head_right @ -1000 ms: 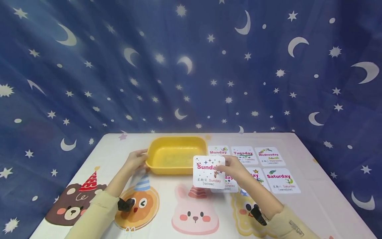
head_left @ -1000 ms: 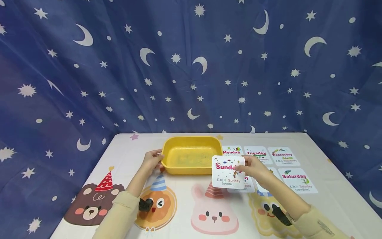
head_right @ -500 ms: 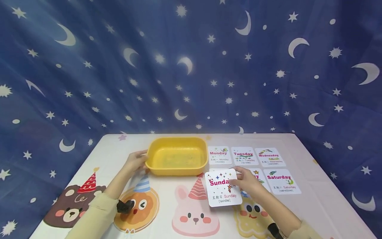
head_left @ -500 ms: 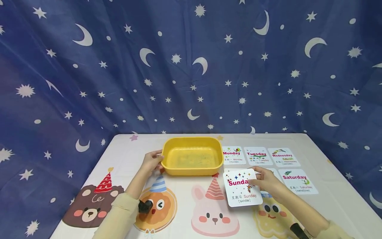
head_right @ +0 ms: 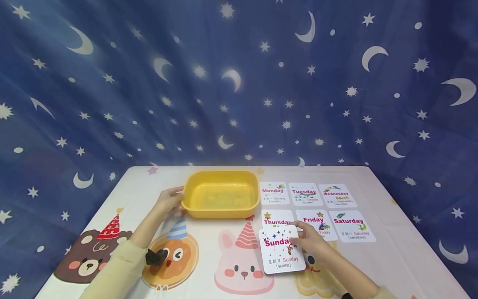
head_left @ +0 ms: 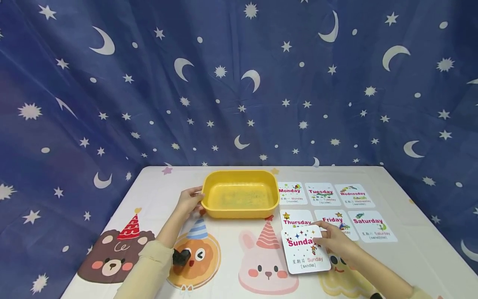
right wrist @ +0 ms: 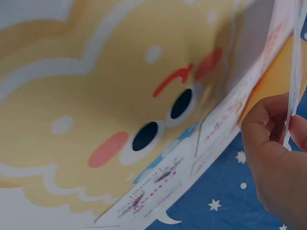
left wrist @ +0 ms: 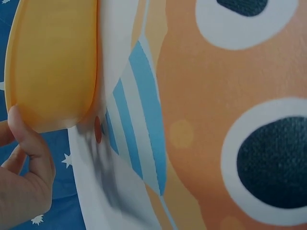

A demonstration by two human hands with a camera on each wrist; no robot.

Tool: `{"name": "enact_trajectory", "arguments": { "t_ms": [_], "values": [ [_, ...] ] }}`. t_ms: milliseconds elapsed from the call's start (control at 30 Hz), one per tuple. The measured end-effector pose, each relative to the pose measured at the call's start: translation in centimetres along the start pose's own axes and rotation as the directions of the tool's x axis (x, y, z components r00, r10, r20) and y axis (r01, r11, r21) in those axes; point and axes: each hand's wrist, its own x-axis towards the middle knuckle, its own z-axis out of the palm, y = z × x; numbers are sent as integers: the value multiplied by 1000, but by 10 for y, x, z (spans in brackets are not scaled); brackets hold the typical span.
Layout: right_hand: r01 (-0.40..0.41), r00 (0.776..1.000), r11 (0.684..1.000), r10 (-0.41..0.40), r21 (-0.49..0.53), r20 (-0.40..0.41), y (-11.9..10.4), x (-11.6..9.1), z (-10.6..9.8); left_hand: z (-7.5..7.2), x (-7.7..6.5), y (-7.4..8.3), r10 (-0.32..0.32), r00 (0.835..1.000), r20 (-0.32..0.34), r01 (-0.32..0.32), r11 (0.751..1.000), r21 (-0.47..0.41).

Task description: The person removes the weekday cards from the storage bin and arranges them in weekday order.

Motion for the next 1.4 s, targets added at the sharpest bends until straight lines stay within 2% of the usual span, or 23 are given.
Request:
{"name": "enact_trajectory", "arguments": {
  "t_ms": [133,433,567,733,900,1033,1167,1267,1400],
  "values": [
    [-3,1000,1000,2,23,31,6,0,0,0,-1,-3,14,1000,4,-14,1000,-7],
    [83,994,997,-83,-2,74,19,2,3,-5,1,-5,6,1000,-6,-6,1000,-6],
    [138,990,981,-134,-137,39,26,-1,5,-4,1,-4,4,1000,-2,-4,1000,-1],
    [164,978,915,-199,-369,-59,29,-2,6,-2,1,-4,7,1000,-3,-7,1000,-6],
    [156,979,874,-200,-459,-48,32,-3,4,-1,0,-3,19,1000,-4,-19,1000,-11],
    [174,979,859,-204,-482,-9,35,-4,2,-1,0,-2,20,1000,-7,-20,1000,-16],
    [190,975,855,-220,-482,-7,37,-2,3,-2,0,-3,18,1000,-7,-18,1000,-19],
    [163,981,873,-192,-460,-17,38,-1,4,-2,0,-2,2,1000,-11,-2,1000,-8],
    [159,982,881,-187,-446,-20,39,2,4,-1,2,-2,-4,1000,-9,4,1000,5]
  ]
}}
